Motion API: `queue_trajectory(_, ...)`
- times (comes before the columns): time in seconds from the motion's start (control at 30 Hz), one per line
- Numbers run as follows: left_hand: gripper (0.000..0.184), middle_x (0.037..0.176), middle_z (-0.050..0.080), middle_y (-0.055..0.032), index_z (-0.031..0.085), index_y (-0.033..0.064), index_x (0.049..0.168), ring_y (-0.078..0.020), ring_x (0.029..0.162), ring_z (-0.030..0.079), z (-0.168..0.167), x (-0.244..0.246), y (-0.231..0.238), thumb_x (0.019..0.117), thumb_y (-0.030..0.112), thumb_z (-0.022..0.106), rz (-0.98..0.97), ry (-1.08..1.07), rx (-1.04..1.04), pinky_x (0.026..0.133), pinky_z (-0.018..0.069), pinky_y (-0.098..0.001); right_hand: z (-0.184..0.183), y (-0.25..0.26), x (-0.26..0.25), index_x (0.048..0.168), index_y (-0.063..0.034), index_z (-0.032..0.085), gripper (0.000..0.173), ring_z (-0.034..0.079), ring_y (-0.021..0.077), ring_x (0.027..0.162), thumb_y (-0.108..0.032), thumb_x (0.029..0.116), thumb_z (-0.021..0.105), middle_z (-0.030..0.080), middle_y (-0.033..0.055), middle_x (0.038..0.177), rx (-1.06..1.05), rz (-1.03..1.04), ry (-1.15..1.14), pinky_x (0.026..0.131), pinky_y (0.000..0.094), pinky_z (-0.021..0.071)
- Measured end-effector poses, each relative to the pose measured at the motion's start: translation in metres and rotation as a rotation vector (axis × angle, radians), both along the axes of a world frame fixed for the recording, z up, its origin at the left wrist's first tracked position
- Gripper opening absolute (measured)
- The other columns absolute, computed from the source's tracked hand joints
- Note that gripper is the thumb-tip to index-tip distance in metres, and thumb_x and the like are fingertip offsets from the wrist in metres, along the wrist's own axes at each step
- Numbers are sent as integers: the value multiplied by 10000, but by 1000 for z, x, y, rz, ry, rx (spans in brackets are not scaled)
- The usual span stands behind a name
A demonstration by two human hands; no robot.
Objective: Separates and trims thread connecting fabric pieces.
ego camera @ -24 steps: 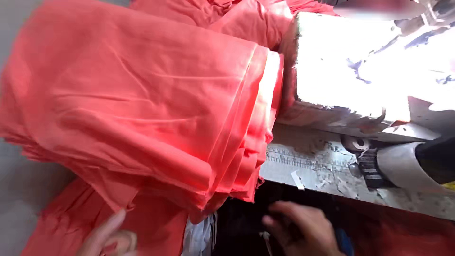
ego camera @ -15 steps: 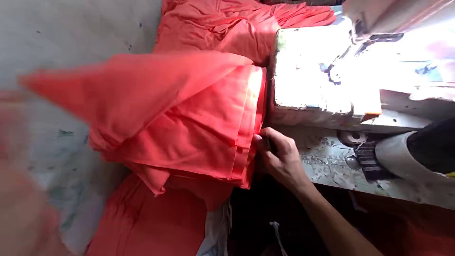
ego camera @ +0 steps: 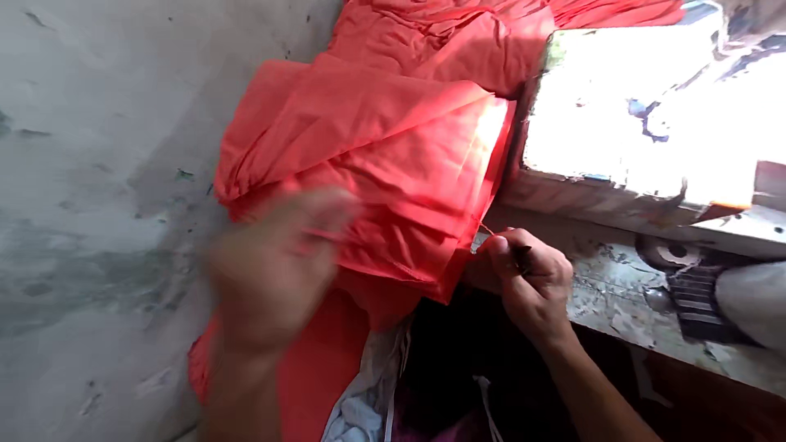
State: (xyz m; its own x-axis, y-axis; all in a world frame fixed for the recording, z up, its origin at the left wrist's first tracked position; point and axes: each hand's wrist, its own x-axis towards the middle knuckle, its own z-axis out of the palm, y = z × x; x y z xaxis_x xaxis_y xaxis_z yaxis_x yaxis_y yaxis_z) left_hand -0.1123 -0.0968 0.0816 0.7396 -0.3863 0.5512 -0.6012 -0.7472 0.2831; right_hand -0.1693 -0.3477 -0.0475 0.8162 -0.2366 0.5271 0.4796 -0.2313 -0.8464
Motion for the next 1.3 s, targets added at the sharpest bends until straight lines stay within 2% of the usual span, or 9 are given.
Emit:
queue_trajectory(0.1, 246, 1012, 632, -3, 596, 40, 1213, -17, 823, 587, 16, 8, 10, 1058, 228, 565, 38, -92, -130, 729, 496, -209, -3, 0, 0, 863, 13, 667, 272, 565, -83, 707, -137, 1043, 529, 646, -21, 758, 36, -36, 20, 675, 84, 476)
queue_trajectory(0.27, 276, 683, 661, -58, 767, 119, 1108, -214, 556, 610, -46, -26, -41, 1024, 314, 590, -368, 106, 298, 510, 453, -364, -2, 0, -2, 882, -11, 663, 232, 552, -68, 658, -136, 1032, 538, 620, -40, 736, 41, -50, 56, 623, 105, 475)
queue_trajectory(0.57, 303, 735, 682, -20, 748, 125, 1204, -143, 559, 577, -45, -20, -21, 991, 143, 534, -313, 150, 277, 502, 439, -306, 1, -3, -4, 922, -33, 659, 210, 527, -98, 647, -149, 1041, 532, 601, -80, 742, 1, -36, 65, 604, 78, 456)
queue_trajectory(0.67, 271, 638, 588, -28, 770, 152, 1168, -180, 507, 525, -48, -10, -17, 1029, 275, 572, -302, 45, 362, 478, 381, -327, 0, -2, -4, 905, -21, 662, 237, 533, -108, 677, -163, 1045, 533, 615, -69, 753, 4, -35, 50, 629, 66, 450)
queue_trajectory(0.8, 198, 693, 668, -55, 777, 88, 989, -162, 598, 614, -32, 8, -13, 995, 206, 619, -290, 25, 217, 545, 470, -320, -2, -2, -3, 889, 14, 671, 289, 547, -103, 702, -169, 1058, 525, 633, -32, 756, -7, -42, 29, 660, 63, 457)
queue_trajectory(0.87, 206, 805, 701, -101, 714, 15, 1055, -126, 641, 632, 1, 25, -4, 994, 193, 629, -105, 19, 73, 584, 516, -307, -2, -2, -2, 891, 21, 670, 282, 543, -101, 693, -158, 1055, 527, 629, -29, 750, -4, -46, 34, 656, 65, 457)
queue_trajectory(1.0, 260, 904, 563, 65, 574, 51, 1232, 38, 687, 487, 40, 51, -4, 1051, 238, 580, 86, -96, -292, 631, 422, -147, -2, -1, -1, 895, 31, 669, 282, 544, -93, 686, -144, 1054, 516, 629, -22, 749, -16, -45, 53, 651, 70, 457)
queue_trajectory(1.1, 281, 801, 613, -65, 639, -16, 1194, -68, 599, 504, 18, 25, -29, 996, 184, 639, -77, -119, -99, 549, 426, -215, -1, -1, -1, 902, 29, 661, 285, 562, -83, 704, -152, 1059, 506, 635, -9, 759, -29, -41, 41, 669, 78, 474)
queue_trajectory(1.3, 269, 730, 611, -28, 704, 22, 1116, -5, 619, 504, -43, -15, -27, 1011, 262, 645, -119, 81, -162, 585, 419, -133, 10, -3, -25, 947, -48, 639, 277, 544, -93, 708, -226, 1094, 486, 610, -56, 785, 2, -33, 14, 658, 75, 462)
